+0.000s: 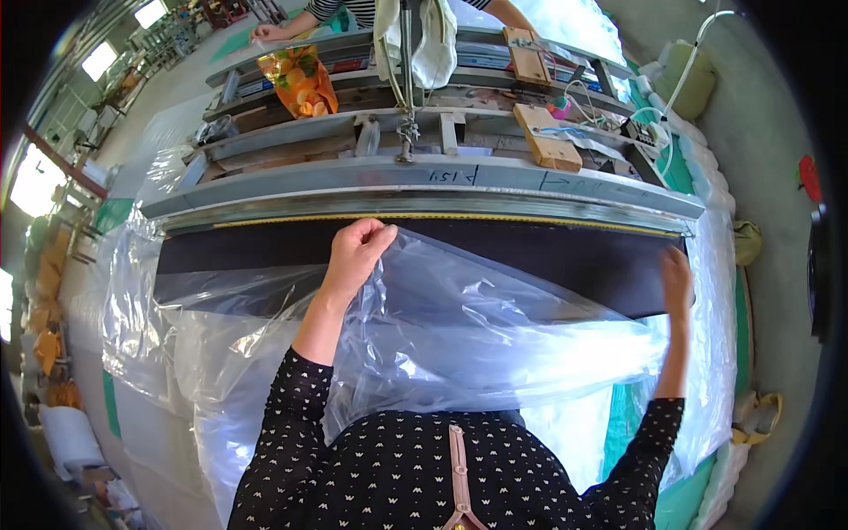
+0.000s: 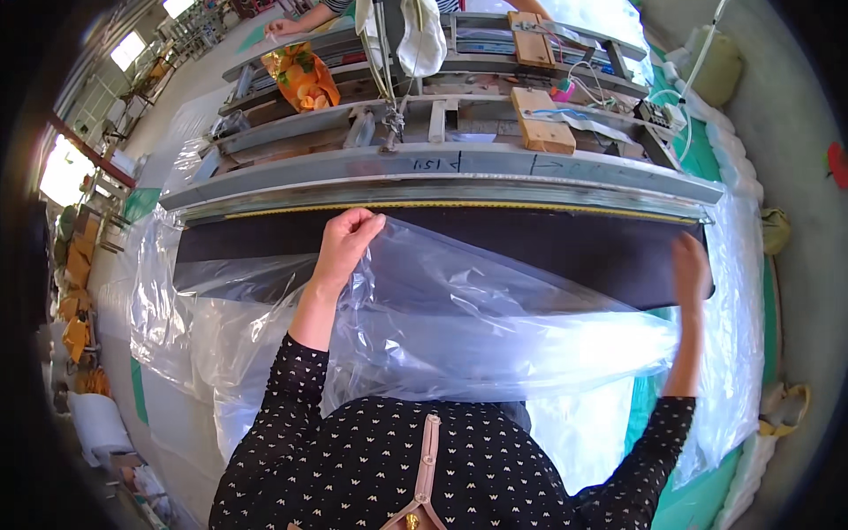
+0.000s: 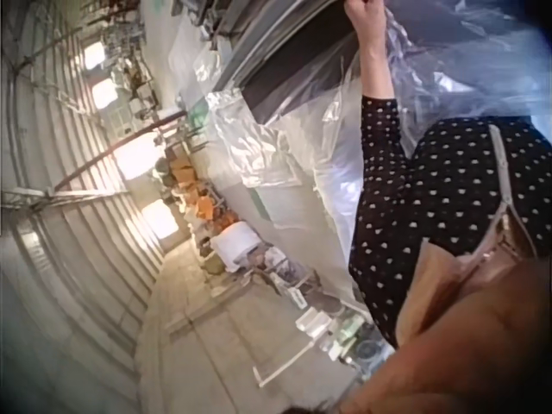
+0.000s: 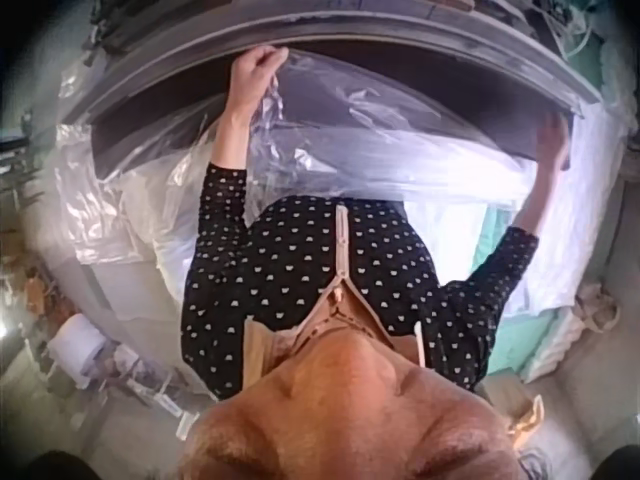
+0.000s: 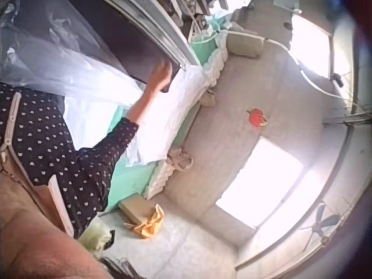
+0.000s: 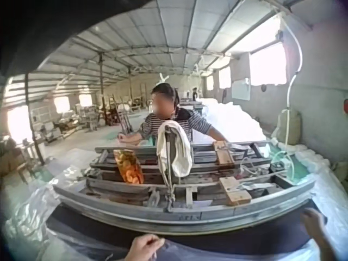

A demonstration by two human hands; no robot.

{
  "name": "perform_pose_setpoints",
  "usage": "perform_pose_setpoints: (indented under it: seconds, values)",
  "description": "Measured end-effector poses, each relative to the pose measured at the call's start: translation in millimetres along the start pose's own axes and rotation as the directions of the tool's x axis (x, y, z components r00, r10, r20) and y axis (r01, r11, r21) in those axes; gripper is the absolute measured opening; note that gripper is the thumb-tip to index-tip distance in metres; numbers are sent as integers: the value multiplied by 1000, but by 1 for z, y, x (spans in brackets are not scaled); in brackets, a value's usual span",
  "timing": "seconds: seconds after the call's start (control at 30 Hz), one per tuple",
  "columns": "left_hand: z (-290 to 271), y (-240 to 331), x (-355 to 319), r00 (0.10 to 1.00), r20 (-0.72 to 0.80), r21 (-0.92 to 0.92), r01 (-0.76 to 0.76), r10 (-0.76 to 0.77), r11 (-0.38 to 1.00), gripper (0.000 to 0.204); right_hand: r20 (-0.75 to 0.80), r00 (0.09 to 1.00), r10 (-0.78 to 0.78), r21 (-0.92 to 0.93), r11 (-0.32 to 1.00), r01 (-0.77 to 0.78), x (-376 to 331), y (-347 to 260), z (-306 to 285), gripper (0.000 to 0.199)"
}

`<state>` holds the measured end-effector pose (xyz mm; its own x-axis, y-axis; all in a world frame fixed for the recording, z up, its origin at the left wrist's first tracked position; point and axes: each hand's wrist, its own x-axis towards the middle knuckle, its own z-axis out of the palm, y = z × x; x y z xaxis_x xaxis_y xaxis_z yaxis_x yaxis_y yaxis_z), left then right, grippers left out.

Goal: The person straightens and aligns a large plastic sheet along a metal machine frame by hand, repeatedly stretching its edges and smoothing it out over the surface.

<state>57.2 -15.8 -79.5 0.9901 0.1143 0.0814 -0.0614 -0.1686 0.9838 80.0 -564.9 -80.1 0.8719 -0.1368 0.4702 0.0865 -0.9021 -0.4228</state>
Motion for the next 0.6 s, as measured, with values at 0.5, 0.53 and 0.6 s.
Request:
perform_pose_setpoints:
  seconds: [0.5,0.53,0.6]
  values:
    - [-283,-53,-115,780,-623,782,624,59,12,54,528,742,-413,566,822,54,-36,-316,136,17]
    - [-295,-62,-116,784,-618,786,616,63,48,58,527,735,-427,573,817,63,-37,-316,134,17]
    - [-307,-73,-109,756,-641,768,629,134,124,58,686,636,-353,552,822,-140,-37,-318,128,16]
